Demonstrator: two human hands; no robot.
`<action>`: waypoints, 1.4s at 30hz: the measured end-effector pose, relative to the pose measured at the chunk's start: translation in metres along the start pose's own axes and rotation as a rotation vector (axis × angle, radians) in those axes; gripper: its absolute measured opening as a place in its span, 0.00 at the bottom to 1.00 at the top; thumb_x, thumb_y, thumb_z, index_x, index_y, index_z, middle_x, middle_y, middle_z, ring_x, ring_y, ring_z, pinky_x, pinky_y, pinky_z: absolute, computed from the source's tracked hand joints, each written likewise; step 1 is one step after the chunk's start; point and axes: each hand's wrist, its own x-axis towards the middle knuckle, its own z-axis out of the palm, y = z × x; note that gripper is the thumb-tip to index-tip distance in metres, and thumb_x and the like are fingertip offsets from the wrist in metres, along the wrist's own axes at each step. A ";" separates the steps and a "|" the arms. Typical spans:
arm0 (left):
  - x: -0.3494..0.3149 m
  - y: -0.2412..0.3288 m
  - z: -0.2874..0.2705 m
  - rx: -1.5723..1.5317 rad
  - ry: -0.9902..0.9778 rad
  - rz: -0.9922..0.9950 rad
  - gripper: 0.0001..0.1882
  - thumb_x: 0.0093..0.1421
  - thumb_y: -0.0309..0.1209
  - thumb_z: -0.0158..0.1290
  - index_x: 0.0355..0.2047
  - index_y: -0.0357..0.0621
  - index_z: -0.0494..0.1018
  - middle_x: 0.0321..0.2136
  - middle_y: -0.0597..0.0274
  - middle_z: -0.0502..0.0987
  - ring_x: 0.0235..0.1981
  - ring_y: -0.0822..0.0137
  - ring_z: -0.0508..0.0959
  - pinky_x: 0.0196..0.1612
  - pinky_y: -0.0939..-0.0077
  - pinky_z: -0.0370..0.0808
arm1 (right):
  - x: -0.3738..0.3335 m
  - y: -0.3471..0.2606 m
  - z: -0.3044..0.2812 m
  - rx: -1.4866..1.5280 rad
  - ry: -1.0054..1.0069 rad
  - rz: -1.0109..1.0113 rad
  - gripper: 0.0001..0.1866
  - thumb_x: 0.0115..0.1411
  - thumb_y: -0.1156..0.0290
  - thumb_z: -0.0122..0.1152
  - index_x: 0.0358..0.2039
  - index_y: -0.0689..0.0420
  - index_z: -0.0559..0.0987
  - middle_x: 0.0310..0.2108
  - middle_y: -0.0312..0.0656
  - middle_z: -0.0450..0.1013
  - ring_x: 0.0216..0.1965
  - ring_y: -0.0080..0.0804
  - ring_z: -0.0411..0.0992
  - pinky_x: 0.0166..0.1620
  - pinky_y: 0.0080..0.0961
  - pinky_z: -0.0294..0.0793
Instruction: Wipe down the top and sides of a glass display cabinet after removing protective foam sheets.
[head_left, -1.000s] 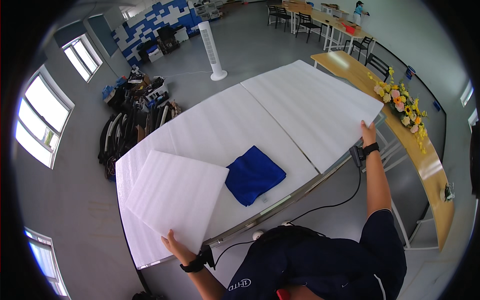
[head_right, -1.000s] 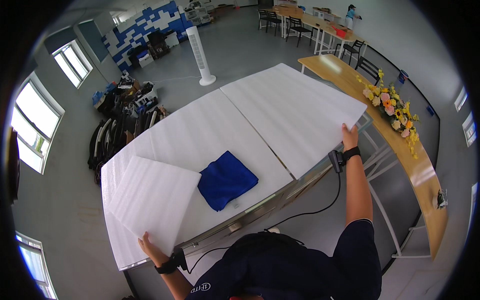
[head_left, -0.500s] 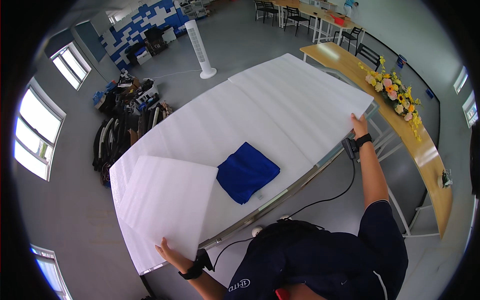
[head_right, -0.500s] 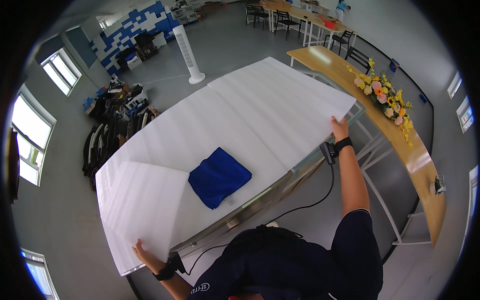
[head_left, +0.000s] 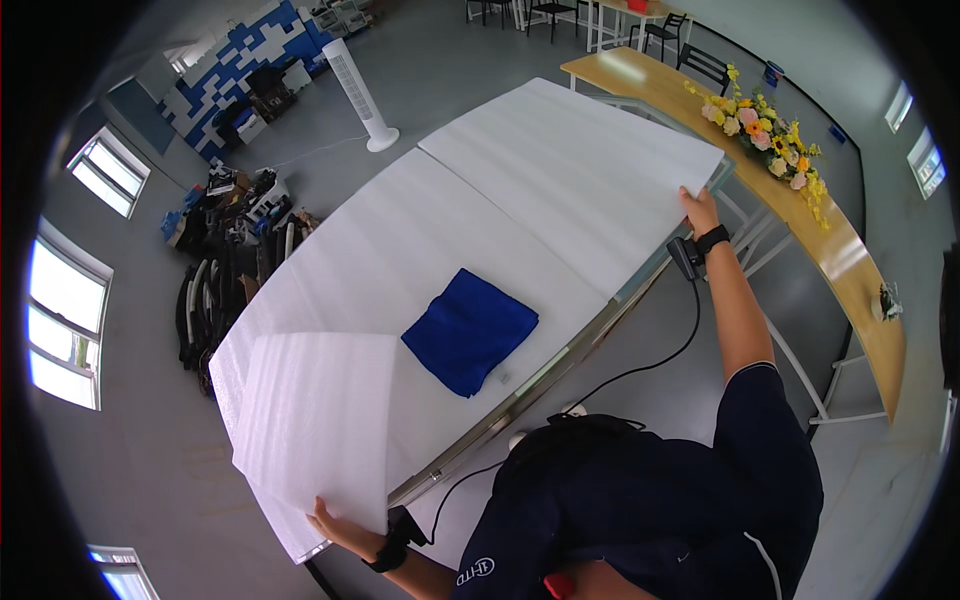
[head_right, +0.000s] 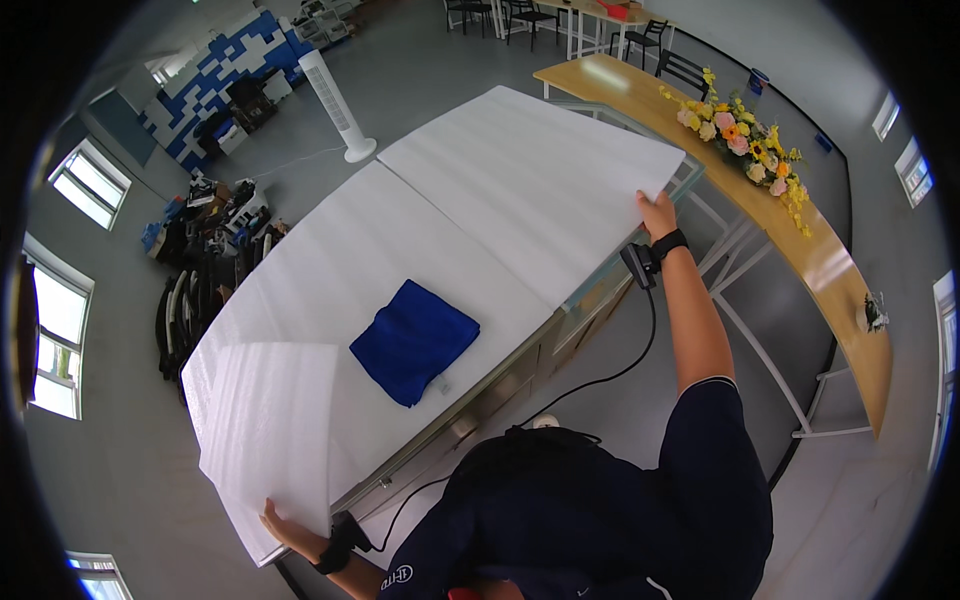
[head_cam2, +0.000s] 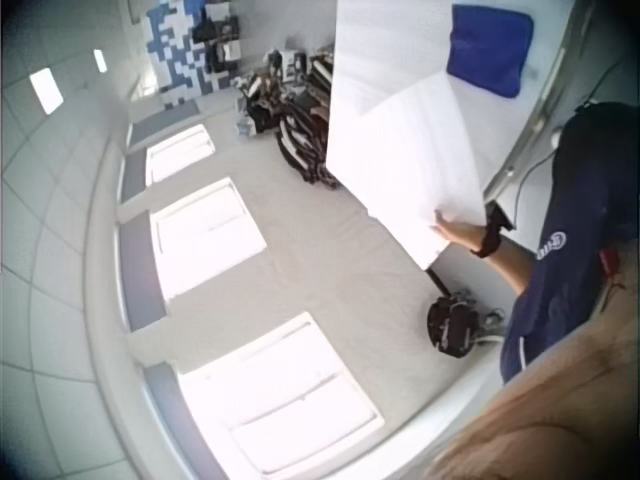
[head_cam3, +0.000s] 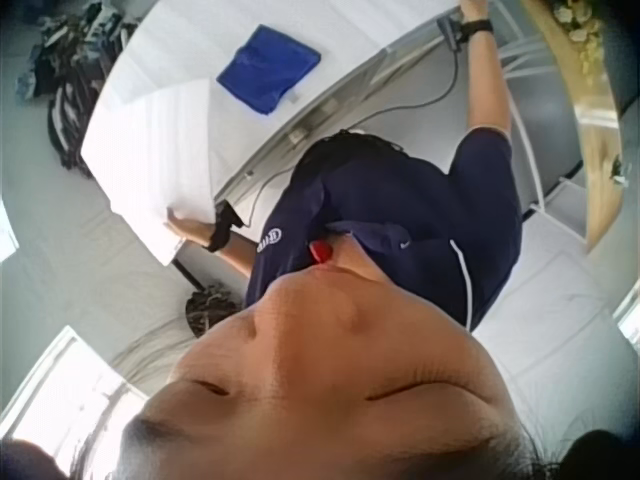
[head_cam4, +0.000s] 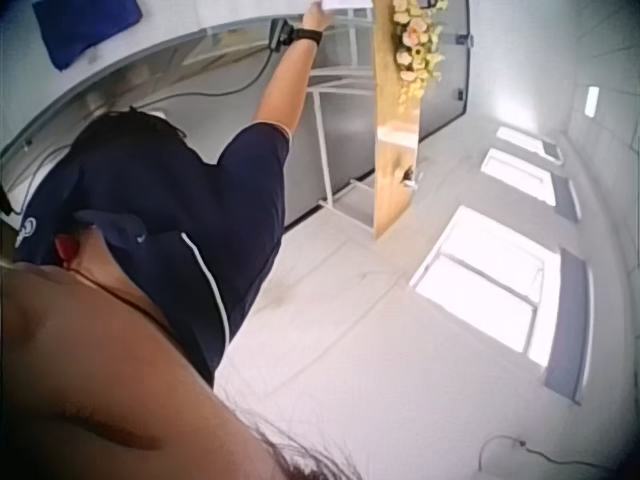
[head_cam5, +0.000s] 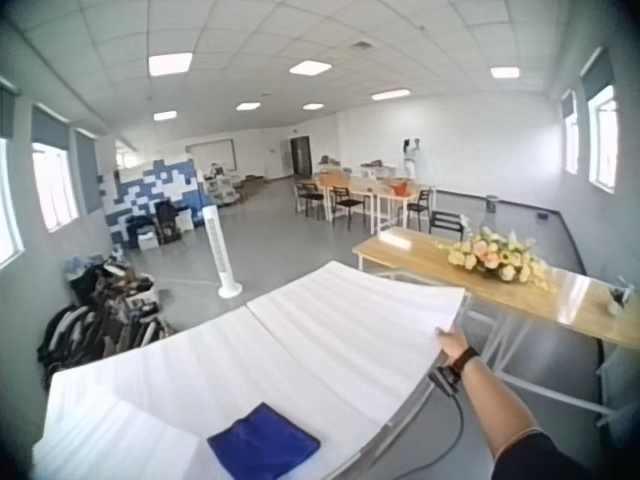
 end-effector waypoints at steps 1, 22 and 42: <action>0.001 0.000 -0.001 0.003 -0.004 0.000 0.24 0.50 0.36 0.44 0.46 0.34 0.59 0.38 0.49 0.64 0.38 0.57 0.68 0.37 0.65 0.69 | -0.001 0.000 0.000 0.019 0.001 -0.008 0.12 0.57 0.64 0.50 0.36 0.59 0.66 0.17 0.36 0.65 0.10 0.21 0.58 0.13 0.20 0.56; -0.010 0.011 0.015 -0.086 -0.011 0.031 0.26 0.51 0.36 0.46 0.47 0.31 0.55 0.40 0.44 0.64 0.37 0.55 0.69 0.36 0.61 0.71 | 0.005 0.017 -0.004 0.037 0.019 -0.027 0.13 0.55 0.64 0.53 0.35 0.60 0.69 0.21 0.34 0.67 0.15 0.19 0.62 0.15 0.18 0.56; -0.015 0.009 0.017 -0.032 0.060 0.046 0.23 0.51 0.36 0.45 0.43 0.34 0.60 0.37 0.48 0.66 0.36 0.56 0.70 0.36 0.62 0.70 | 0.028 0.040 -0.003 -0.043 0.111 -0.097 0.15 0.55 0.66 0.53 0.38 0.63 0.70 0.27 0.38 0.70 0.21 0.22 0.65 0.20 0.20 0.62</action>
